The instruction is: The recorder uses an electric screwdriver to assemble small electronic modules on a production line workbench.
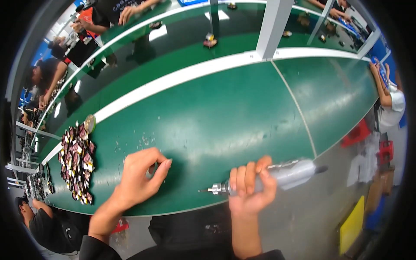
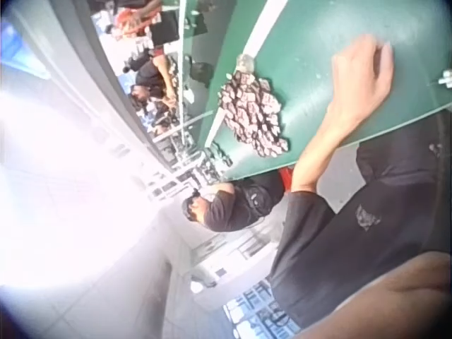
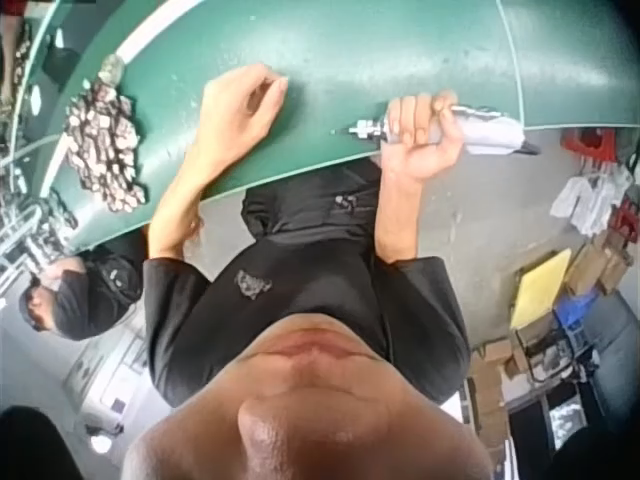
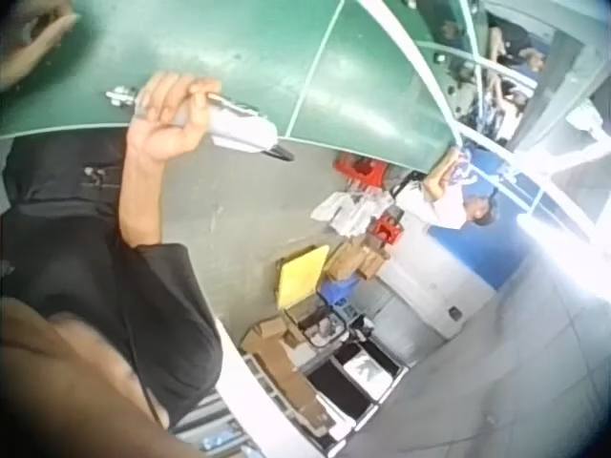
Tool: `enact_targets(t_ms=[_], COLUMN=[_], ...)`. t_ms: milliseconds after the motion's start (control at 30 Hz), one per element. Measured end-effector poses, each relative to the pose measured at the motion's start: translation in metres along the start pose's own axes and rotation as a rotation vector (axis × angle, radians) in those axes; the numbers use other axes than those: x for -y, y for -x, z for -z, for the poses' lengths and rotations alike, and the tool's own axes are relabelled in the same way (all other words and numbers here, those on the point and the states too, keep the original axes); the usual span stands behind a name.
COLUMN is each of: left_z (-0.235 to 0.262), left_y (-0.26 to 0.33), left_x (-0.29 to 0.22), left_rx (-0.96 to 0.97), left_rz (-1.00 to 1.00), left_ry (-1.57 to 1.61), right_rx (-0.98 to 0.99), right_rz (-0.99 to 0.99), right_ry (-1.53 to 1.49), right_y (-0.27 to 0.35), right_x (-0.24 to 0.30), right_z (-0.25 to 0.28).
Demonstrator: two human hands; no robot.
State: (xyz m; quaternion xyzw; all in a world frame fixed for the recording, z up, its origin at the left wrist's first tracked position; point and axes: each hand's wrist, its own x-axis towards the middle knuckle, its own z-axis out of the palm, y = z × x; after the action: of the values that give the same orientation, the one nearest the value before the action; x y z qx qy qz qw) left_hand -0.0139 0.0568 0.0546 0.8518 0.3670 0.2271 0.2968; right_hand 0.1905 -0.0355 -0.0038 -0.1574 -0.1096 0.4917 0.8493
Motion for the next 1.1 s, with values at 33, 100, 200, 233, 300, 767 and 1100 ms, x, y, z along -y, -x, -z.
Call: enact_targets(t_ms=[33, 100, 200, 233, 300, 767, 1100], left_z=[0.003, -0.001, -0.004, -0.008, -0.018, -0.033, -0.028], left_y=[-0.014, -0.060, -0.133, -0.157, -0.199, -0.291, -0.288], left_x=[0.005, 0.034, 0.069, 0.080, 0.080, 0.109, 0.104], left_rx=[-0.022, -0.021, -0.144, -0.251, -0.264, -0.251, -0.316], left_rz=[-0.016, -0.071, -0.010, -0.090, -0.042, -0.093, -0.010], left_ry=[-0.016, -0.232, -0.220, -0.133, -0.184, -0.730, -0.684], right_rx=[-0.056, -0.042, -0.021, -0.009, -0.025, 0.018, 0.004], right_rz=[-0.013, -0.004, -0.026, -0.043, -0.036, -0.166, -0.105], right_ry=[-0.015, -0.024, -0.043, -0.039, -0.037, -0.037, 0.022], right_y=[0.001, 0.002, 0.000, 0.000, -0.002, -0.009, -0.005], right_x=[0.001, 0.000, -0.002, -0.002, 0.001, 0.006, 0.001], right_z=[0.000, -0.003, -0.006, -0.007, -0.005, 0.006, -0.005])
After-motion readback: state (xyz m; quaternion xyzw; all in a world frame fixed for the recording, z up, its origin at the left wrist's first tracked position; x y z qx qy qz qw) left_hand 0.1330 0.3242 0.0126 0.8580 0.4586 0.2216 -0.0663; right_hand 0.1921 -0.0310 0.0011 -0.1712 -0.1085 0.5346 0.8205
